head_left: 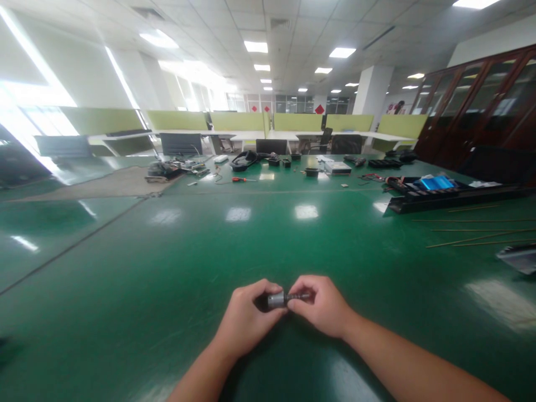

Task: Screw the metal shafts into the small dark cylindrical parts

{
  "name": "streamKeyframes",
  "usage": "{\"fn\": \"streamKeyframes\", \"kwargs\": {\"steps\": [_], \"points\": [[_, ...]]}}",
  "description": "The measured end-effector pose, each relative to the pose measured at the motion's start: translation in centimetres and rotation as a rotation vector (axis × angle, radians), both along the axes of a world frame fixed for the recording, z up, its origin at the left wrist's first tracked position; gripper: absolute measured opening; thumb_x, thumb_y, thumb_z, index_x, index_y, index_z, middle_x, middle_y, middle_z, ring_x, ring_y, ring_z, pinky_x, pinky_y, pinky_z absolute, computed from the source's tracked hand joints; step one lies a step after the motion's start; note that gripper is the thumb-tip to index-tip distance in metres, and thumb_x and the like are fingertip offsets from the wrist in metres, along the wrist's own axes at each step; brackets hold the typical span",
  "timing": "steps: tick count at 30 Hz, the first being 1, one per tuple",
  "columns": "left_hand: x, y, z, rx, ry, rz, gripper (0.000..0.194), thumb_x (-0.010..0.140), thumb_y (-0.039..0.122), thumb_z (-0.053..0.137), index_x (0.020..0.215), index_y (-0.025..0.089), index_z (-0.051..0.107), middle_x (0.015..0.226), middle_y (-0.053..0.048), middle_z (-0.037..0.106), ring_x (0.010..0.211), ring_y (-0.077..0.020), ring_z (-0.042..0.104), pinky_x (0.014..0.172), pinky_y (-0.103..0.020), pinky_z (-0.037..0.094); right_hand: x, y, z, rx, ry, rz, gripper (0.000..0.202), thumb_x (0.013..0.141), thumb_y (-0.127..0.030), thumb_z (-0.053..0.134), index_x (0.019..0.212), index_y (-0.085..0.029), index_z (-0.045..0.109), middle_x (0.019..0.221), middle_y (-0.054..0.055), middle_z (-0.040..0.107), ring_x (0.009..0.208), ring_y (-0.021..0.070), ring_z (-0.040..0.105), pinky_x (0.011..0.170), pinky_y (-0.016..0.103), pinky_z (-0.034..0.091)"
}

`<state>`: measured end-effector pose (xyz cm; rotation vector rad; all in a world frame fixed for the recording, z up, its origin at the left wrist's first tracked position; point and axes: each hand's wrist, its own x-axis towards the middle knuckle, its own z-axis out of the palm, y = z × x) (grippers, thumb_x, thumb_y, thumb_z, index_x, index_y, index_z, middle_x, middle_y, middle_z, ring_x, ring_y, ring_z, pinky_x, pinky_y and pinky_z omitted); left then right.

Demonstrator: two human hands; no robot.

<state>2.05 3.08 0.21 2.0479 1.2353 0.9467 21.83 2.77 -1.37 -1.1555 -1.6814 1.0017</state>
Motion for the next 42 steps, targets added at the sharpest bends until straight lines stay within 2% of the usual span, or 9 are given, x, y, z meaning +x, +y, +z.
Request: {"fn": "streamKeyframes", "kwargs": {"steps": [27, 42], "points": [[0.13, -0.17, 0.59, -0.017, 0.018, -0.014, 0.012, 0.074, 0.026, 0.073, 0.085, 0.021, 0.072, 0.086, -0.002, 0.075, 0.080, -0.0203, 0.069, 0.074, -0.028, 0.050, -0.03, -0.12, 0.36, -0.019, -0.040, -0.014, 0.003, 0.072, -0.016, 0.072, 0.074, -0.017, 0.070, 0.070, 0.000, 0.069, 0.062, 0.0147, 0.061, 0.057, 0.022, 0.044], [-0.03, -0.09, 0.19, -0.025, 0.018, -0.003, 0.014, 0.073, 0.025, 0.076, 0.086, 0.022, 0.072, 0.086, 0.001, 0.074, 0.080, -0.0184, 0.069, 0.075, -0.027, 0.049, 0.08, -0.07, 0.35, 0.008, -0.051, 0.001, 0.002, 0.072, -0.017, 0.071, 0.074, -0.017, 0.070, 0.070, 0.001, 0.068, 0.063, 0.0152, 0.061, 0.059, 0.023, 0.044]]}}
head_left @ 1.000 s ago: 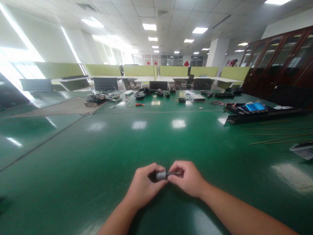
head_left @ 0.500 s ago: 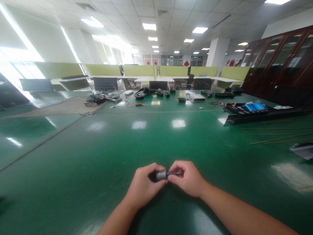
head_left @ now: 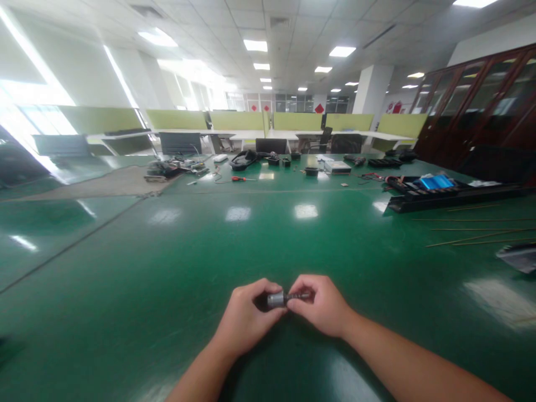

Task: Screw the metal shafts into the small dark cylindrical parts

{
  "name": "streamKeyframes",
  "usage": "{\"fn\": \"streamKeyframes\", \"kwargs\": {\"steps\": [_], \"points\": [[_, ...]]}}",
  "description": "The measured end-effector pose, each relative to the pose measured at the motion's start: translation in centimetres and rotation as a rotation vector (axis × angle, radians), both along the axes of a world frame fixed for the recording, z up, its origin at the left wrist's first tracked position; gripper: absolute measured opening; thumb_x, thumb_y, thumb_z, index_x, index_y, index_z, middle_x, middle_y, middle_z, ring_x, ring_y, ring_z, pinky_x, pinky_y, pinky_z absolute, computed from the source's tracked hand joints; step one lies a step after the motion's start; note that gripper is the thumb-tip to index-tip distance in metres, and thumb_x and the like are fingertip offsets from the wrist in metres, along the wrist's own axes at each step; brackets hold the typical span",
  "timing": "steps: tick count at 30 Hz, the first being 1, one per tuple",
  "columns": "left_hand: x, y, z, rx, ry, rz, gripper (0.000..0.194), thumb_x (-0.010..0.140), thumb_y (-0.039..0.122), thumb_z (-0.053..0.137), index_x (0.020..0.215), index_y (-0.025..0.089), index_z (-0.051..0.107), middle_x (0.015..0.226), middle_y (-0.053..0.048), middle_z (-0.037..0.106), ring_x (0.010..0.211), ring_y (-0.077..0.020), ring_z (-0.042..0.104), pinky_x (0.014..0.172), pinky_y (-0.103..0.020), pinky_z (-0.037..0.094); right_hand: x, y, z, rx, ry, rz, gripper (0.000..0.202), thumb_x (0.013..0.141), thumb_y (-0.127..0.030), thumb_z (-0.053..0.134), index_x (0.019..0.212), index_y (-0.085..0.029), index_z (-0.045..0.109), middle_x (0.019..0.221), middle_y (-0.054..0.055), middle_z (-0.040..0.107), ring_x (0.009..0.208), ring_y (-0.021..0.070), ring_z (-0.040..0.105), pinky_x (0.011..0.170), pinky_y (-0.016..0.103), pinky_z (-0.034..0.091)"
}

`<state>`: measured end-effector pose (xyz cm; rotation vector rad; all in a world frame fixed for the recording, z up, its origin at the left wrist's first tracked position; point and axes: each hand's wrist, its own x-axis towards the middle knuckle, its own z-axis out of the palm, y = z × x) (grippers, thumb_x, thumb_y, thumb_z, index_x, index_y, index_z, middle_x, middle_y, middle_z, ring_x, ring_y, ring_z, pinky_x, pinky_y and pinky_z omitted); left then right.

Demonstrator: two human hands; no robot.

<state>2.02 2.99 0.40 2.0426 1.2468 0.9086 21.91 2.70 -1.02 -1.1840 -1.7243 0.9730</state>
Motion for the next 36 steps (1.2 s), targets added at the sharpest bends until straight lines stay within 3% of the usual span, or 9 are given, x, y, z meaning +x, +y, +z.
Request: {"fn": "streamKeyframes", "kwargs": {"steps": [36], "points": [[-0.12, 0.03, 0.13, 0.028, 0.000, 0.011, 0.014, 0.073, 0.026, 0.075, 0.086, 0.022, 0.072, 0.085, 0.000, 0.074, 0.079, -0.0192, 0.069, 0.073, -0.027, 0.050, 0.11, -0.02, -0.26, -0.042, 0.037, 0.000, 0.003, 0.074, -0.017, 0.071, 0.076, -0.017, 0.069, 0.070, 0.000, 0.068, 0.062, 0.0152, 0.061, 0.059, 0.023, 0.044]]}}
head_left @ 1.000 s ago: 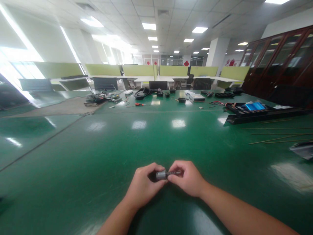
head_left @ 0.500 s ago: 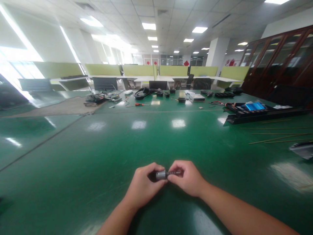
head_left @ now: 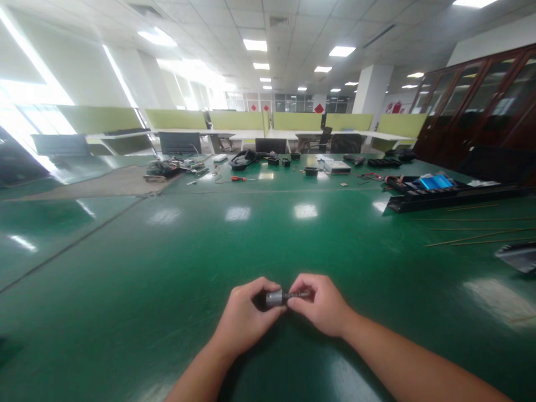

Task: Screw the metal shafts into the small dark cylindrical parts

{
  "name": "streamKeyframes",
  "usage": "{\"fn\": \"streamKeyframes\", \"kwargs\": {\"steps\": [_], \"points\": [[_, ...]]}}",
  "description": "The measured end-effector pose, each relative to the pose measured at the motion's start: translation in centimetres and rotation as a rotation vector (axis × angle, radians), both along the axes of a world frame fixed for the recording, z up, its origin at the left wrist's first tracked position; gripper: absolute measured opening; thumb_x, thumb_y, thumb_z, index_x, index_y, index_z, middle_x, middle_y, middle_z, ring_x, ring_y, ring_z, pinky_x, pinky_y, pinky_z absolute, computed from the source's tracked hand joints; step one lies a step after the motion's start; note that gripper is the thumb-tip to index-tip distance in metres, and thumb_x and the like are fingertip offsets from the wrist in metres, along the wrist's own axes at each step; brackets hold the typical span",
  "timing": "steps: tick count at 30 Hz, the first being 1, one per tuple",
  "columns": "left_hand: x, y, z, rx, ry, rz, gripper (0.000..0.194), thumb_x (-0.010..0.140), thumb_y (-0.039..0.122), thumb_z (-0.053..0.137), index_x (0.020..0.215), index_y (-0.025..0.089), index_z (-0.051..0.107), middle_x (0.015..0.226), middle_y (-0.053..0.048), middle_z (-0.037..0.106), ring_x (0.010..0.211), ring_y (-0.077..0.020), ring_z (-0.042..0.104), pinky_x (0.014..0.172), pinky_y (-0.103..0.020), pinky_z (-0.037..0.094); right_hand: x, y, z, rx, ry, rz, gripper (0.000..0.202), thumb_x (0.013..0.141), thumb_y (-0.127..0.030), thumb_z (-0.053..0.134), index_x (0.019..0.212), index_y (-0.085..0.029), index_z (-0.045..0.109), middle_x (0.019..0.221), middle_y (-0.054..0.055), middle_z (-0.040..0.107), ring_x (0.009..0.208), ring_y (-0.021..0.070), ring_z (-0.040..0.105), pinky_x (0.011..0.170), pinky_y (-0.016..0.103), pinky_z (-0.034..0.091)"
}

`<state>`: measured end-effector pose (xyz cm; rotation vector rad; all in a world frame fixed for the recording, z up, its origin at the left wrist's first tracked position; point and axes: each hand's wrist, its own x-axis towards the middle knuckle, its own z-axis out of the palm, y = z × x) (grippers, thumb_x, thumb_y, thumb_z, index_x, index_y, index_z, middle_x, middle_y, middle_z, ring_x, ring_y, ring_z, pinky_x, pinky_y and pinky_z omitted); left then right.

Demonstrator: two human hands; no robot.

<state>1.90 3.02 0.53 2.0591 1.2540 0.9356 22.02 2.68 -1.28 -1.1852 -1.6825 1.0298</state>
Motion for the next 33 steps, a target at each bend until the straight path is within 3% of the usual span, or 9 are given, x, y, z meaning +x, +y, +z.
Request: {"fn": "streamKeyframes", "kwargs": {"steps": [33], "points": [[-0.33, 0.26, -0.11, -0.011, -0.023, 0.015, 0.015, 0.074, 0.027, 0.076, 0.088, 0.022, 0.071, 0.085, 0.001, 0.073, 0.078, -0.0179, 0.069, 0.072, -0.027, 0.050, -0.16, 0.01, -0.08, -0.032, 0.083, -0.004, 0.004, 0.074, -0.018, 0.067, 0.075, -0.016, 0.064, 0.066, 0.000, 0.064, 0.059, 0.0150, 0.058, 0.056, 0.024, 0.041]]}}
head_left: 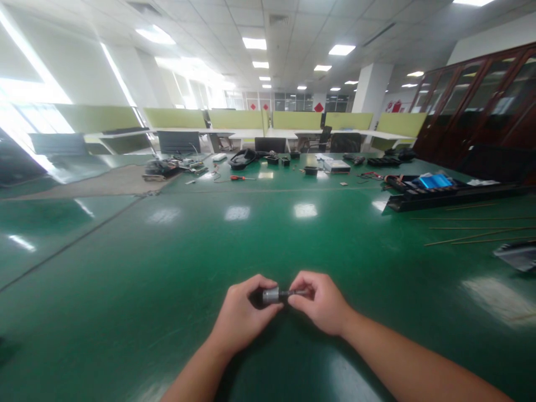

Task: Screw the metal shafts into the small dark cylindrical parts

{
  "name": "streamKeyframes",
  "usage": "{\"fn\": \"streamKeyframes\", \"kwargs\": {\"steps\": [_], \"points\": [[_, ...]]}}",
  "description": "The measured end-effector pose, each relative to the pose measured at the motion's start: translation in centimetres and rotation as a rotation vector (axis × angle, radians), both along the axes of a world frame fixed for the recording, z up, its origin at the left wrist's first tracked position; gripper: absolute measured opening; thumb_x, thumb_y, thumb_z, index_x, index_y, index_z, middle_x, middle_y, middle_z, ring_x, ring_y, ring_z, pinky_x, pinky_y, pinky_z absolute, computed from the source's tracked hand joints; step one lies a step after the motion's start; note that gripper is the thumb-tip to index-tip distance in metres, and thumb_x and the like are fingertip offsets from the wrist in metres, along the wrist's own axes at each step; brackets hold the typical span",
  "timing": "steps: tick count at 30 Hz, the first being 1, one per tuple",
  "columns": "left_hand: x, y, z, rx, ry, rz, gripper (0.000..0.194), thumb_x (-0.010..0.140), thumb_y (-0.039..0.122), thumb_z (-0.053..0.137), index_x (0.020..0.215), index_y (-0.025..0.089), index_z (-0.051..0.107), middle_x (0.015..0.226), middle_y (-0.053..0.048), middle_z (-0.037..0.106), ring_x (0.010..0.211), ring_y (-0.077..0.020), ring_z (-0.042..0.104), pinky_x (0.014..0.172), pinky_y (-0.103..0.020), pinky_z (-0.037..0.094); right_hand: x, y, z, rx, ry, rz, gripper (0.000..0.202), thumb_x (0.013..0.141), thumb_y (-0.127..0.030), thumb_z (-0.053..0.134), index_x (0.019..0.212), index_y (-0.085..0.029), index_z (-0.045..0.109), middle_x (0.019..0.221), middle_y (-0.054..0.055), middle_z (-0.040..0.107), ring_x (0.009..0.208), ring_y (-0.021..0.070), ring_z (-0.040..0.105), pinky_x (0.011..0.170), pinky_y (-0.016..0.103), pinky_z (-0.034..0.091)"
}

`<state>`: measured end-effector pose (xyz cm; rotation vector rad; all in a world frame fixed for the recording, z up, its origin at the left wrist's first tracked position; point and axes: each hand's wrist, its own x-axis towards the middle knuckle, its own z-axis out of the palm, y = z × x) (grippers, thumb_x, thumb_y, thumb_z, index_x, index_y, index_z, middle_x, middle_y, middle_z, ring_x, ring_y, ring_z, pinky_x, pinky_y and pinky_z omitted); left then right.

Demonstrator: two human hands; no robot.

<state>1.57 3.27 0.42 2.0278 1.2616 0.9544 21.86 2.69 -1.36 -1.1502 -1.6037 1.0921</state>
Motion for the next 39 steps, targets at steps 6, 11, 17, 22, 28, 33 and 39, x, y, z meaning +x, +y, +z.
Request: {"fn": "streamKeyframes", "kwargs": {"steps": [6, 11, 17, 22, 28, 33, 39], "points": [[-0.05, 0.04, -0.03, 0.001, -0.003, 0.012, 0.016, 0.072, 0.027, 0.076, 0.087, 0.022, 0.072, 0.084, 0.000, 0.074, 0.077, -0.0186, 0.069, 0.071, -0.027, 0.050, 0.09, 0.04, -0.28, 0.002, 0.001, 0.011, 0.004, 0.075, -0.019, 0.067, 0.076, -0.017, 0.063, 0.066, -0.001, 0.062, 0.058, 0.0137, 0.054, 0.056, 0.024, 0.039], [-0.18, 0.04, -0.16, -0.014, -0.026, 0.031, 0.019, 0.072, 0.029, 0.077, 0.089, 0.021, 0.072, 0.086, -0.001, 0.074, 0.079, -0.0199, 0.069, 0.073, -0.029, 0.051, 0.22, 0.10, -0.35, -0.001, -0.009, -0.011, 0.006, 0.077, -0.022, 0.067, 0.077, -0.017, 0.063, 0.062, -0.003, 0.057, 0.055, 0.0123, 0.048, 0.053, 0.023, 0.035], [-0.25, 0.19, -0.25, -0.006, -0.032, 0.048, 0.020, 0.071, 0.028, 0.077, 0.090, 0.021, 0.072, 0.086, -0.002, 0.074, 0.079, -0.0208, 0.069, 0.073, -0.030, 0.051, 0.28, 0.17, -0.35, 0.014, -0.006, -0.015, 0.006, 0.079, -0.023, 0.065, 0.078, -0.017, 0.062, 0.062, -0.003, 0.055, 0.056, 0.0119, 0.047, 0.054, 0.023, 0.034], [-0.20, 0.20, -0.04, -0.003, -0.036, 0.055, 0.020, 0.072, 0.029, 0.076, 0.090, 0.021, 0.072, 0.086, -0.002, 0.074, 0.079, -0.0212, 0.069, 0.073, -0.030, 0.051, 0.19, 0.17, -0.30, 0.010, 0.015, -0.019, 0.008, 0.079, -0.024, 0.065, 0.078, -0.017, 0.061, 0.064, -0.003, 0.056, 0.057, 0.0121, 0.047, 0.055, 0.023, 0.035], [-0.17, 0.36, 0.05, -0.011, -0.041, 0.060, 0.022, 0.072, 0.031, 0.076, 0.091, 0.020, 0.072, 0.087, -0.004, 0.074, 0.080, -0.0218, 0.069, 0.074, -0.031, 0.052, 0.16, 0.21, -0.25, -0.008, 0.052, -0.014, 0.007, 0.079, -0.023, 0.064, 0.078, -0.017, 0.060, 0.063, -0.003, 0.054, 0.056, 0.0117, 0.047, 0.054, 0.023, 0.035], [-0.25, 0.42, 0.02, -0.007, -0.058, 0.074, 0.023, 0.071, 0.032, 0.077, 0.090, 0.019, 0.072, 0.087, -0.005, 0.074, 0.079, -0.0223, 0.068, 0.073, -0.031, 0.052, 0.19, 0.32, -0.42, -0.051, 0.118, -0.013, 0.008, 0.080, -0.023, 0.063, 0.078, -0.018, 0.058, 0.064, -0.003, 0.057, 0.054, 0.0118, 0.049, 0.052, 0.023, 0.036], [-0.19, 0.31, 0.09, -0.016, -0.072, 0.075, 0.023, 0.072, 0.031, 0.077, 0.090, 0.019, 0.071, 0.087, -0.004, 0.074, 0.079, -0.0222, 0.068, 0.074, -0.032, 0.052, 0.20, 0.32, -0.48, -0.063, 0.143, -0.015, 0.008, 0.080, -0.023, 0.063, 0.077, -0.018, 0.057, 0.065, -0.003, 0.058, 0.052, 0.0108, 0.048, 0.051, 0.022, 0.036]]}}
